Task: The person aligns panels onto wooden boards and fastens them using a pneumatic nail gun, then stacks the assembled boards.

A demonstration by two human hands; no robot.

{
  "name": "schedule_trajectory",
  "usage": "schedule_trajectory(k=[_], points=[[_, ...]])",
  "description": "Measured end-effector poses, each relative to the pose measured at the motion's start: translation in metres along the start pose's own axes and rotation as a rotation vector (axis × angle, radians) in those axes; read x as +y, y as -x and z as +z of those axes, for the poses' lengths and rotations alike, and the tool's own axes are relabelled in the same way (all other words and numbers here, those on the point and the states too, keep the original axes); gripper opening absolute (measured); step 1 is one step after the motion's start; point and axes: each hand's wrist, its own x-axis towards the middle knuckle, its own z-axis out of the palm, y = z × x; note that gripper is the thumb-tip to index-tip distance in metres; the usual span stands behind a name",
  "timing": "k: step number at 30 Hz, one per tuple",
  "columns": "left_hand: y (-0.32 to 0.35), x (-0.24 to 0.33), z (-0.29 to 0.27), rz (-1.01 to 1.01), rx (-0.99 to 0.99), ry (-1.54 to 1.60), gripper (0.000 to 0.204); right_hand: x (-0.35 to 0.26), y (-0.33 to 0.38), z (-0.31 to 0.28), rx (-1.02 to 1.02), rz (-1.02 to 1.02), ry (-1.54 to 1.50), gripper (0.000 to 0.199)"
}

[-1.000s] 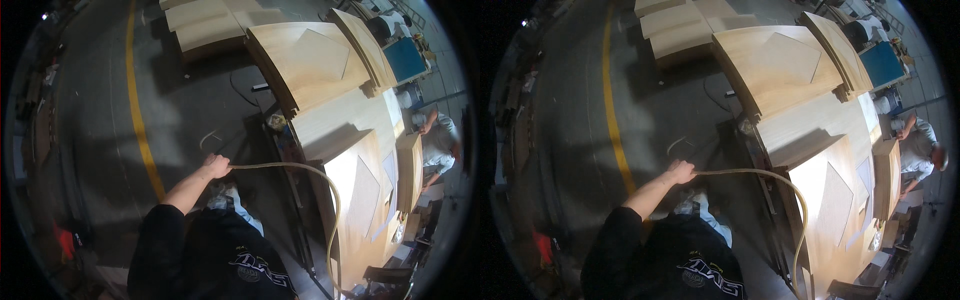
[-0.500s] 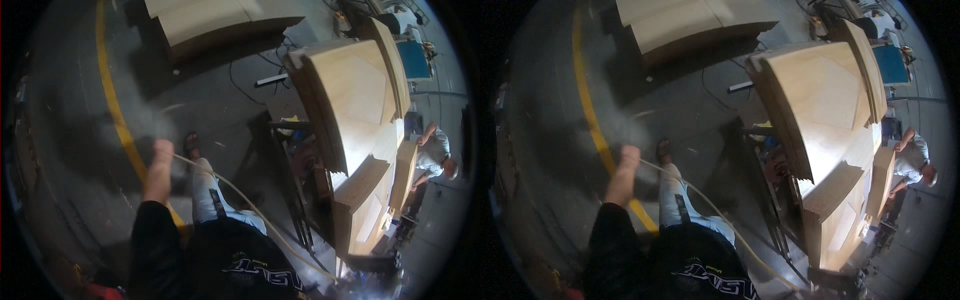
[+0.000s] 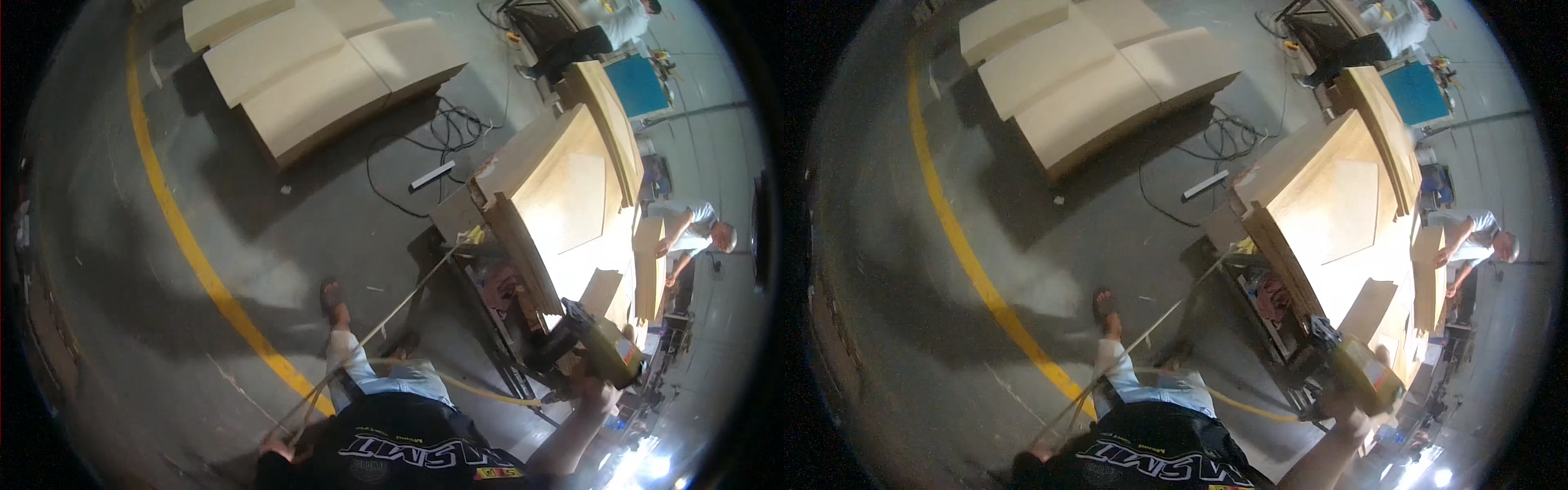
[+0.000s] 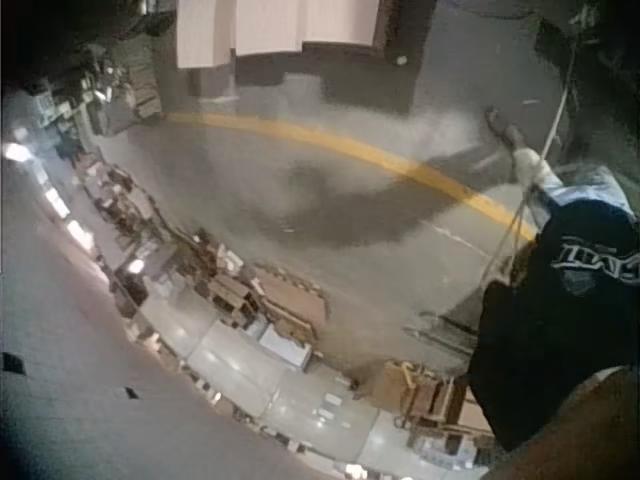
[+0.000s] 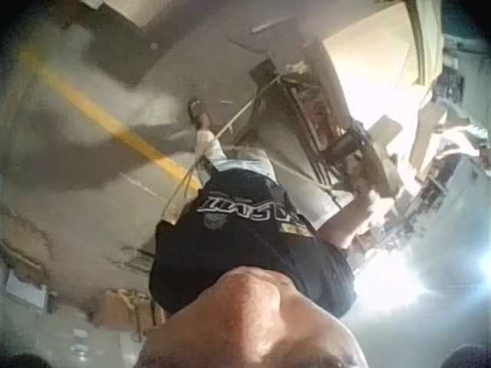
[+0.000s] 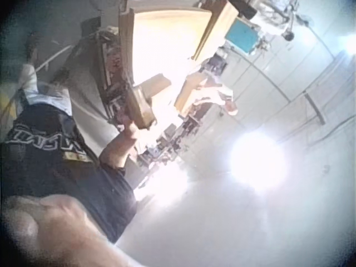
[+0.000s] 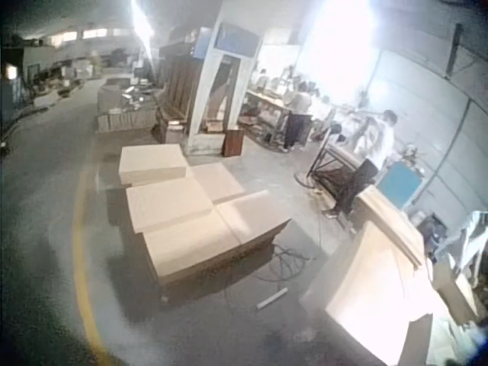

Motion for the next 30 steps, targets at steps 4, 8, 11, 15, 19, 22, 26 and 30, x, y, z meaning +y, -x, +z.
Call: schedule_trajectory(k=[4, 8, 11, 15, 19, 22, 26, 30], points=[[-0.030, -0.029, 0.044, -0.023, -0.195, 0.065, 0.057, 0.017, -0.020, 0.025, -0.263, 0.006, 0.084, 0.088], [-0.004, 0.044, -0.079, 0.057, 0.198, 0.002, 0.049, 0.005, -0.015, 0.056, -0.269, 0.125, 0.006, 0.094], [-0.004, 0.061, -0.162, 0.178, 0.513, -0.037, 0.041, 0.009, -0.015, 0.071, -0.351, 0.164, 0.069, 0.090], [0.014, 0.090, -0.284, 0.337, 0.803, -0.056, 0.038, 0.029, -0.016, 0.092, -0.445, 0.110, 0.136, 0.081], [0.056, 0.120, -0.381, 0.546, 0.955, -0.062, 0.035, 0.025, -0.020, 0.131, -0.513, 0.104, 0.291, 0.081], [0.085, 0.152, -0.445, 0.739, 1.022, -0.107, 0.034, 0.038, -0.034, 0.156, -0.502, 0.143, 0.286, 0.081], [0.103, 0.184, -0.529, 0.939, 1.184, -0.197, 0.026, 0.058, -0.068, 0.206, -0.448, 0.109, 0.334, 0.079], [0.126, 0.207, -0.616, 1.076, 1.177, -0.280, 0.023, 0.089, -0.114, 0.285, -0.367, 0.052, 0.500, 0.077]])
